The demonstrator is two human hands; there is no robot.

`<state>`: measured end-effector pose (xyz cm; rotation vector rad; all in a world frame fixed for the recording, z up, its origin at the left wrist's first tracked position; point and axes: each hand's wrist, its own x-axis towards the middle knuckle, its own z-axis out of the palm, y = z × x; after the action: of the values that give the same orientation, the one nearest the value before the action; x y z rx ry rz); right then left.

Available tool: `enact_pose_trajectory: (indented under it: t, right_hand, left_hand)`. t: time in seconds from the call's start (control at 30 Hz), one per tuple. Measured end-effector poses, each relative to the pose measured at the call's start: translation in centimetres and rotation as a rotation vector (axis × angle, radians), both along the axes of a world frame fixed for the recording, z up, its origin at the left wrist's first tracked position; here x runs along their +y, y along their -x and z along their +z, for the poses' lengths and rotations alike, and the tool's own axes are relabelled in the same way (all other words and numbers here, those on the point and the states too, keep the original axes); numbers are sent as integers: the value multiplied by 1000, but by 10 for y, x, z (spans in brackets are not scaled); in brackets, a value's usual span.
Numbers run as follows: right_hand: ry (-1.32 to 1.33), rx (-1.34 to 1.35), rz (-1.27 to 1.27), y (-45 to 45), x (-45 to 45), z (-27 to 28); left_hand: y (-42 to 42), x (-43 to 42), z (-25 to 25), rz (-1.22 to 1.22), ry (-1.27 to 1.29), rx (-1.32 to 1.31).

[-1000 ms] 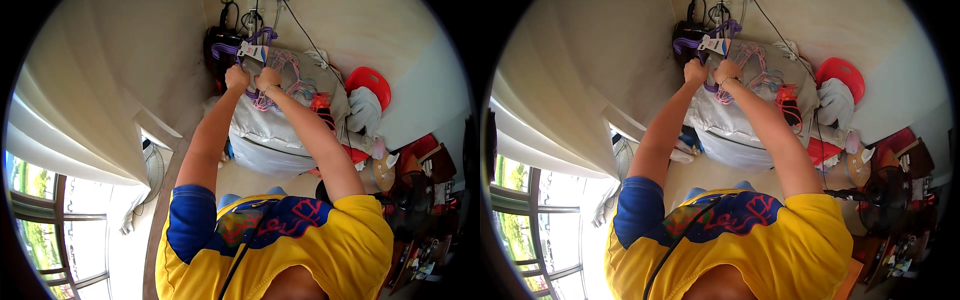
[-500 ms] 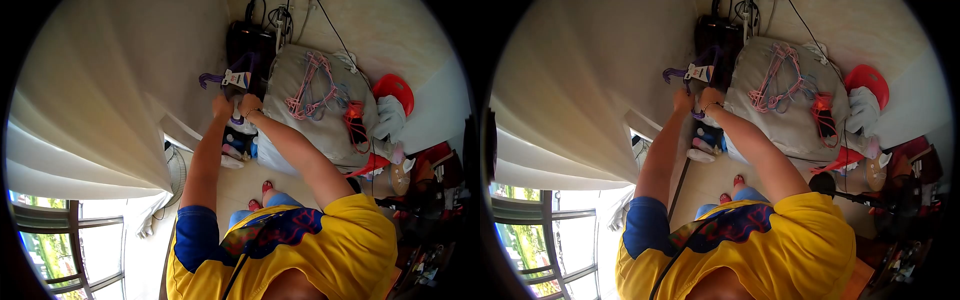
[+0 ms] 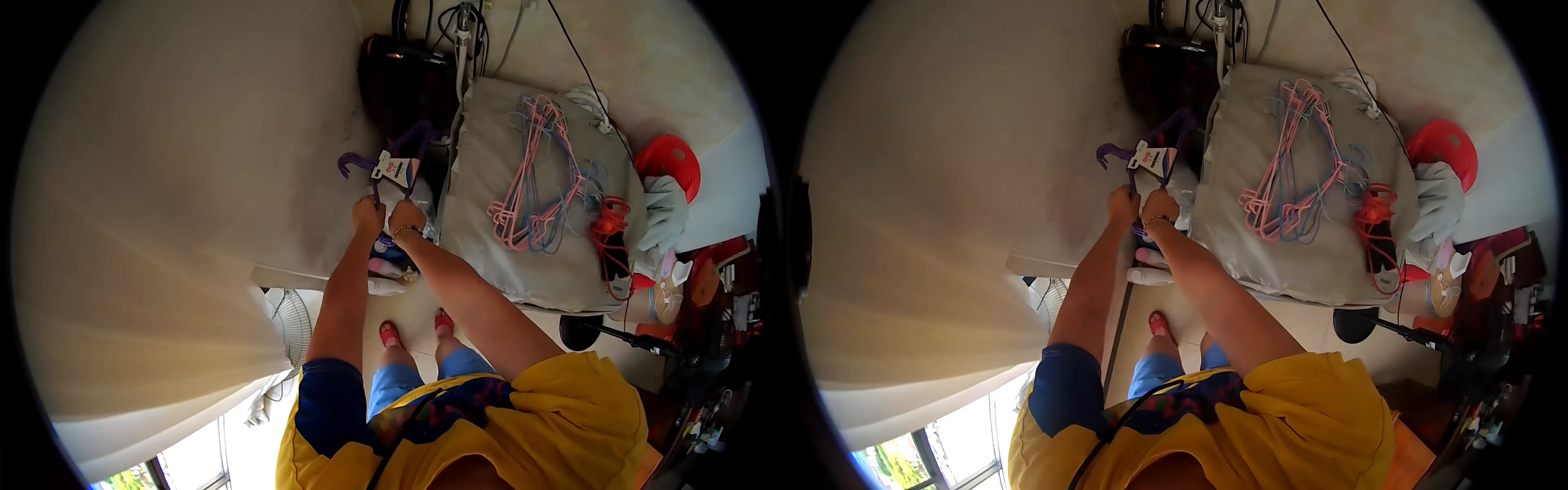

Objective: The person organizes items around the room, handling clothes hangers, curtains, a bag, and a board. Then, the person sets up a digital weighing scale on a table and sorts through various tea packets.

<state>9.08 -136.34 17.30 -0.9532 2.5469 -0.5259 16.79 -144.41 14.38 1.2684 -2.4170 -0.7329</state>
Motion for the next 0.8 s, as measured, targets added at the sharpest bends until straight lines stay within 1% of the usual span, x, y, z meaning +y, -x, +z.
enact_pose_trajectory:
  t: [0.07,0.1,0.17,0.27,0.4,0.47,0.57,0.67,0.7,0.77,0.8]
  right_hand:
    - [-26,-27,-20,0,-8,-13]
    - [-45,-49,-31,-2,-12,-18]
    - [-42,-52,-89,1,-29,-54]
    - [-54,-47,-142,1,-44,-103]
    - [-37,10,-174,6,-61,-175]
    - [-33,39,-190,9,-68,-213]
    - [-35,46,-233,14,-78,-258]
    - [-79,50,-214,20,-88,-281]
    - [-80,46,-219,23,-90,-299]
    - [-114,36,-216,29,-93,-330]
    - [-147,2,-203,32,-93,-347]
  left_hand:
    - [1,-7,-18,-10,62,49]
    - [-2,-13,-35,-31,53,39]
    - [3,-32,-76,-48,80,58]
    - [5,-44,-114,-62,7,96]
    - [13,-60,-173,-82,-2,140]
    - [17,-67,-203,-96,40,120]
    - [24,-76,-232,-117,13,84]
    - [31,-84,-260,-98,-20,65]
    - [34,-87,-270,-103,-21,62]
    - [40,-92,-285,-132,-133,-149]
    - [42,-96,-299,-135,-136,-150]
